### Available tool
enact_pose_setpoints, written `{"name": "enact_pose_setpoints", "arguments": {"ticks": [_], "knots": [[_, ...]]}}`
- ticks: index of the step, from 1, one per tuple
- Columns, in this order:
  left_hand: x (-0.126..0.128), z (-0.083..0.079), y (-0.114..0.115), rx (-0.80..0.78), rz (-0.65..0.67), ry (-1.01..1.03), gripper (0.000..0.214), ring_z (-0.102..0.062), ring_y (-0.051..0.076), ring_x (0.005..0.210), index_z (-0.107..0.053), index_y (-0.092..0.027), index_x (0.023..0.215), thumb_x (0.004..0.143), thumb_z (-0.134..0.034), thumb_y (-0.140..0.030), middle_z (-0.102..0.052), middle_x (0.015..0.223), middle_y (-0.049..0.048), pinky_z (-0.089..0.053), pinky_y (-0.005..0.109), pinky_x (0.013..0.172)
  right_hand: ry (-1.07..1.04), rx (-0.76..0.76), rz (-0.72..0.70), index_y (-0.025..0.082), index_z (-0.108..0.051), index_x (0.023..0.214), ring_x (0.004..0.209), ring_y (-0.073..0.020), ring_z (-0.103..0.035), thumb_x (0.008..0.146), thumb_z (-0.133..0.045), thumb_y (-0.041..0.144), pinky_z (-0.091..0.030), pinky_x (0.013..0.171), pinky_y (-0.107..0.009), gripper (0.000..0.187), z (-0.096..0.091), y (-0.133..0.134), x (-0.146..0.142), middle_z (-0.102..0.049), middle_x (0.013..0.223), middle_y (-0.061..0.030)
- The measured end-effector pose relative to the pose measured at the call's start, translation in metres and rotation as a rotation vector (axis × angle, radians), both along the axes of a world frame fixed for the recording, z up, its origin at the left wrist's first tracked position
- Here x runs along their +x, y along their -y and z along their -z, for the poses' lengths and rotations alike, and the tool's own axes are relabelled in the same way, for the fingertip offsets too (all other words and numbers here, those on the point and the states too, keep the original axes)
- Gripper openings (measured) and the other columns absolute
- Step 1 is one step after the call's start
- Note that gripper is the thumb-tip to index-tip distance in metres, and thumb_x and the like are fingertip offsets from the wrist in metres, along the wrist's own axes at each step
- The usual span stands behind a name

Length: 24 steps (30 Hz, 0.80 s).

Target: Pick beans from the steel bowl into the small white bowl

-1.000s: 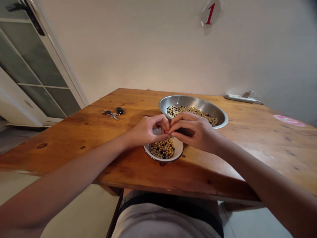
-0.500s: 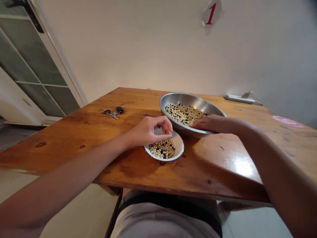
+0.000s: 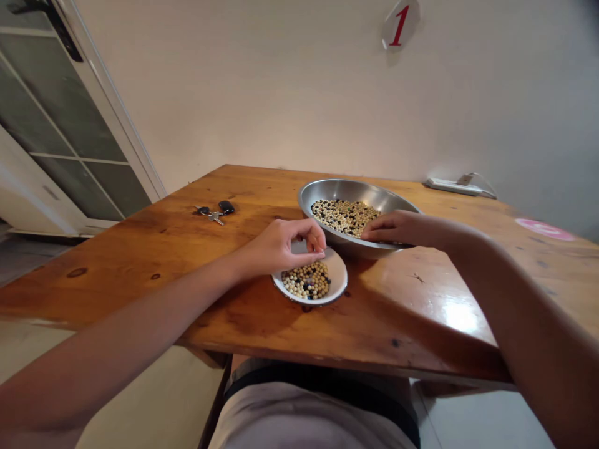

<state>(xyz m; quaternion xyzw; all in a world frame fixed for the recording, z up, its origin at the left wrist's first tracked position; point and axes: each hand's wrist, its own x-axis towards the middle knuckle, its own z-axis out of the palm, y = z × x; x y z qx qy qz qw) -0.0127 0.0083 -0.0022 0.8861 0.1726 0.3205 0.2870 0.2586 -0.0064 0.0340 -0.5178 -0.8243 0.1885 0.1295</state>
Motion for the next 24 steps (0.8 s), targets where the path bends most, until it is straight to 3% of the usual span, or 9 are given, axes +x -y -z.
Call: {"name": "enact_pose_setpoints", "arguments": {"ticks": [3,7,11,19,24], "knots": [[0.000,-0.001,0.001,0.006,-0.007,0.003,0.012,-0.059,0.009,0.073,-0.057,-0.016,0.080,0.079,-0.064,-0.025,-0.062,0.077,-0.0005,-0.047,0.021,0.072,-0.106,-0.158,0.087,0.019,-0.071,0.083,0.068,-0.0115,-0.054,0.082,-0.056,0.052,-0.041,0.059,-0.024,0.037,-0.005,0.007,-0.003,-0.067,0.082,-0.0041],[0.000,-0.001,0.001,-0.003,-0.013,-0.002,0.012,-0.059,0.009,0.073,-0.057,-0.016,0.079,0.079,-0.064,-0.026,-0.062,0.077,-0.0006,-0.047,0.021,0.071,-0.359,-0.186,0.096,0.020,-0.070,0.096,0.093,-0.0159,-0.059,0.081,-0.059,0.052,-0.045,0.079,-0.027,0.037,-0.010,0.013,-0.006,-0.068,0.101,-0.0075],[0.000,0.000,0.000,-0.008,-0.014,0.000,0.013,-0.059,0.009,0.073,-0.057,-0.016,0.079,0.079,-0.064,-0.027,-0.062,0.077,-0.0001,-0.047,0.022,0.071,-0.415,-0.189,0.109,0.022,-0.070,0.102,0.100,-0.0181,-0.058,0.082,-0.058,0.050,-0.045,0.077,-0.028,0.036,-0.010,0.014,-0.005,-0.068,0.108,-0.0081],[-0.001,-0.001,0.001,-0.012,-0.014,-0.007,0.013,-0.059,0.009,0.074,-0.058,-0.016,0.080,0.079,-0.064,-0.027,-0.063,0.079,0.0001,-0.047,0.023,0.071,-0.401,-0.138,0.145,0.027,-0.071,0.104,0.106,-0.0190,-0.054,0.082,-0.060,0.050,-0.041,0.079,-0.027,0.033,-0.009,0.014,-0.004,-0.063,0.121,-0.0041],[-0.001,-0.002,0.002,-0.027,-0.008,-0.009,0.011,-0.059,0.010,0.075,-0.058,-0.016,0.080,0.079,-0.064,-0.025,-0.063,0.079,0.0002,-0.047,0.023,0.072,-0.442,0.023,0.129,0.029,-0.070,0.104,0.094,-0.0180,-0.058,0.081,-0.061,0.046,-0.043,0.075,-0.029,0.030,-0.008,0.016,-0.012,-0.067,0.112,-0.0019]]}}
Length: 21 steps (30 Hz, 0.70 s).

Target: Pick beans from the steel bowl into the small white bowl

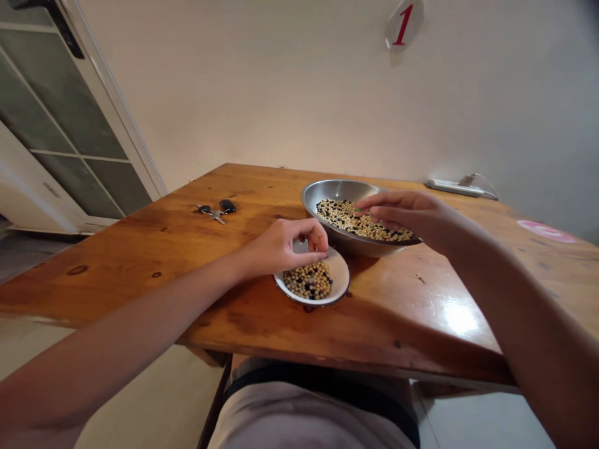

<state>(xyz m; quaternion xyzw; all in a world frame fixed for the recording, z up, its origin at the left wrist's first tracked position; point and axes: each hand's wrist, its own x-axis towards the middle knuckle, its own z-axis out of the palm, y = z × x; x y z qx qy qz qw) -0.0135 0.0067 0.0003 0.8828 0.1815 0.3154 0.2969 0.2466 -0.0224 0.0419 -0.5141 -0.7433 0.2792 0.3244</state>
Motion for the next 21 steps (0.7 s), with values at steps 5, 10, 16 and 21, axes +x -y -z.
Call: {"name": "enact_pose_setpoints", "arguments": {"ticks": [5,10,16,21], "knots": [[0.000,0.000,0.000,-0.038,0.013,0.005,0.014,-0.060,0.011,0.077,-0.058,-0.017,0.081,0.079,-0.064,-0.030,-0.064,0.080,0.0006,-0.046,0.026,0.075,-0.109,0.179,0.030,0.028,-0.073,0.088,0.088,-0.0185,-0.063,0.075,-0.068,0.040,-0.047,0.075,-0.031,0.019,0.004,0.008,-0.024,-0.071,0.097,-0.0014],[-0.001,0.002,-0.001,-0.054,0.023,0.024,0.017,-0.059,0.012,0.080,-0.058,-0.017,0.082,0.080,-0.063,-0.034,-0.063,0.082,0.0005,-0.045,0.026,0.076,0.052,0.315,0.011,0.026,-0.073,0.082,0.071,-0.0150,-0.060,0.077,-0.064,0.035,-0.044,0.056,-0.027,0.013,0.009,0.016,-0.042,-0.070,0.086,-0.0019],[-0.001,0.002,-0.002,-0.038,0.023,0.014,0.017,-0.058,0.011,0.079,-0.058,-0.017,0.084,0.080,-0.063,-0.033,-0.063,0.082,0.0002,-0.044,0.025,0.077,0.194,0.444,-0.091,0.023,-0.069,0.077,0.060,-0.0104,-0.054,0.079,-0.061,0.024,-0.036,0.047,-0.024,0.008,0.012,0.021,-0.050,-0.068,0.079,-0.0009],[0.000,0.004,-0.003,-0.057,0.016,0.016,0.019,-0.058,0.012,0.079,-0.059,-0.017,0.084,0.080,-0.063,-0.035,-0.062,0.081,0.0002,-0.045,0.026,0.076,0.228,0.487,-0.073,0.022,-0.066,0.080,0.058,-0.0096,-0.053,0.077,-0.061,0.019,-0.036,0.047,-0.024,0.006,0.014,0.022,-0.052,-0.068,0.076,0.0007]]}}
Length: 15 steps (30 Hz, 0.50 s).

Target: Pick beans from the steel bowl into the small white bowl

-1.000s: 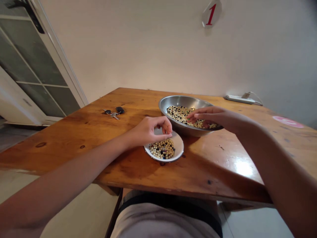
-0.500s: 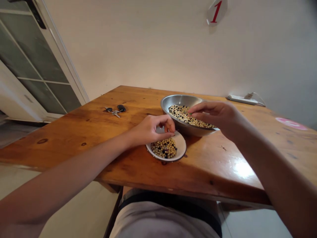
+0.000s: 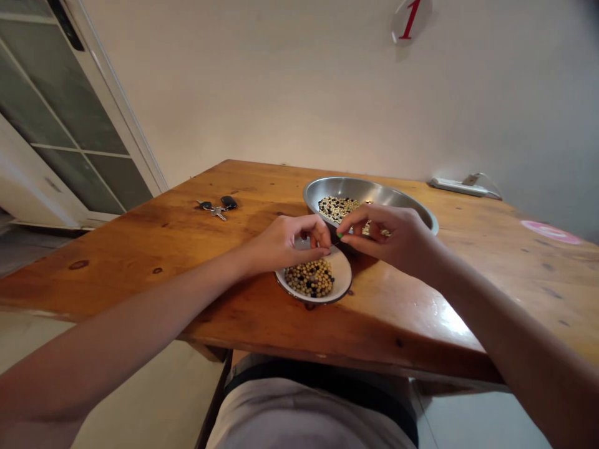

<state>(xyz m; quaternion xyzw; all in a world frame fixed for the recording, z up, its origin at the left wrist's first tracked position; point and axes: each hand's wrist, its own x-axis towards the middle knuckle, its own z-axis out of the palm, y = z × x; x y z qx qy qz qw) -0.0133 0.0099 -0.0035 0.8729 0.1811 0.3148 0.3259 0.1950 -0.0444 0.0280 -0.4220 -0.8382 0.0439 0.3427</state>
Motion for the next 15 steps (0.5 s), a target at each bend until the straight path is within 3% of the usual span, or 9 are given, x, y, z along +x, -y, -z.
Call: {"name": "enact_pose_setpoints", "arguments": {"ticks": [15], "knots": [[0.0011,-0.0034,0.0022,0.017,-0.068,0.008,0.014,-0.059,0.012,0.078,-0.059,-0.017,0.078,0.078,-0.065,-0.029,-0.063,0.080,0.0006,-0.045,0.025,0.075,0.077,0.082,0.028,0.023,-0.061,0.079,0.054,-0.0095,-0.050,0.077,-0.059,0.020,-0.036,0.046,-0.024,0.004,0.0026,0.0007,0.0010,-0.064,0.072,0.0008]]}}
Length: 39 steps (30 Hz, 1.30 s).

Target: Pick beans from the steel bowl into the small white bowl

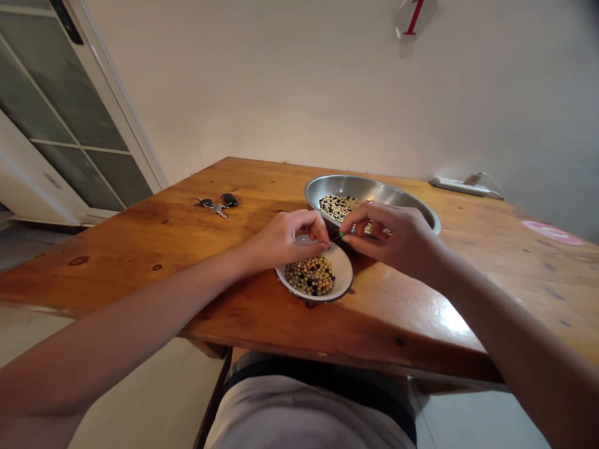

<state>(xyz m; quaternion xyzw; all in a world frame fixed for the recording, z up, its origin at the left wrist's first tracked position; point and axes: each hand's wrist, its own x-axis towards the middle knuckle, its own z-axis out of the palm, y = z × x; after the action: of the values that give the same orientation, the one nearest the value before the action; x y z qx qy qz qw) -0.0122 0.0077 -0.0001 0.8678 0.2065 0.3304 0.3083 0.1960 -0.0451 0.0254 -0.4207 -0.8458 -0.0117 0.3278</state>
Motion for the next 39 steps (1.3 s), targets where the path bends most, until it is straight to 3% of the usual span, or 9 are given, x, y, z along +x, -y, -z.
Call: {"name": "enact_pose_setpoints", "arguments": {"ticks": [17,32,39], "knots": [[-0.0006,0.0011,-0.0002,0.019,-0.030,-0.023,0.019,-0.060,0.012,0.077,-0.058,-0.017,0.078,0.079,-0.064,-0.034,-0.064,0.079,0.0005,-0.045,0.024,0.073,0.058,0.027,0.044,0.026,-0.062,0.081,0.053,-0.0105,-0.049,0.077,-0.059,0.020,-0.035,0.048,-0.026,0.008,0.0006,0.0005,-0.0017,-0.062,0.072,0.0015],[-0.0009,0.0010,-0.0008,0.127,-0.027,-0.022,0.017,-0.057,0.011,0.074,-0.058,-0.017,0.076,0.080,-0.063,-0.033,-0.061,0.077,-0.0002,-0.043,0.023,0.071,0.044,0.056,-0.024,0.023,-0.062,0.081,0.054,-0.0093,-0.049,0.077,-0.059,0.016,-0.037,0.050,-0.025,0.008,0.0020,-0.0017,-0.0008,-0.062,0.074,0.0010],[0.0002,0.0011,-0.0008,0.105,-0.012,-0.014,0.015,-0.058,0.010,0.073,-0.058,-0.017,0.076,0.080,-0.064,-0.031,-0.062,0.076,-0.0005,-0.044,0.022,0.069,0.048,0.058,-0.030,0.022,-0.062,0.081,0.055,-0.0098,-0.049,0.078,-0.060,0.015,-0.037,0.051,-0.025,0.007,0.0022,-0.0023,-0.0012,-0.062,0.073,0.0008]]}}
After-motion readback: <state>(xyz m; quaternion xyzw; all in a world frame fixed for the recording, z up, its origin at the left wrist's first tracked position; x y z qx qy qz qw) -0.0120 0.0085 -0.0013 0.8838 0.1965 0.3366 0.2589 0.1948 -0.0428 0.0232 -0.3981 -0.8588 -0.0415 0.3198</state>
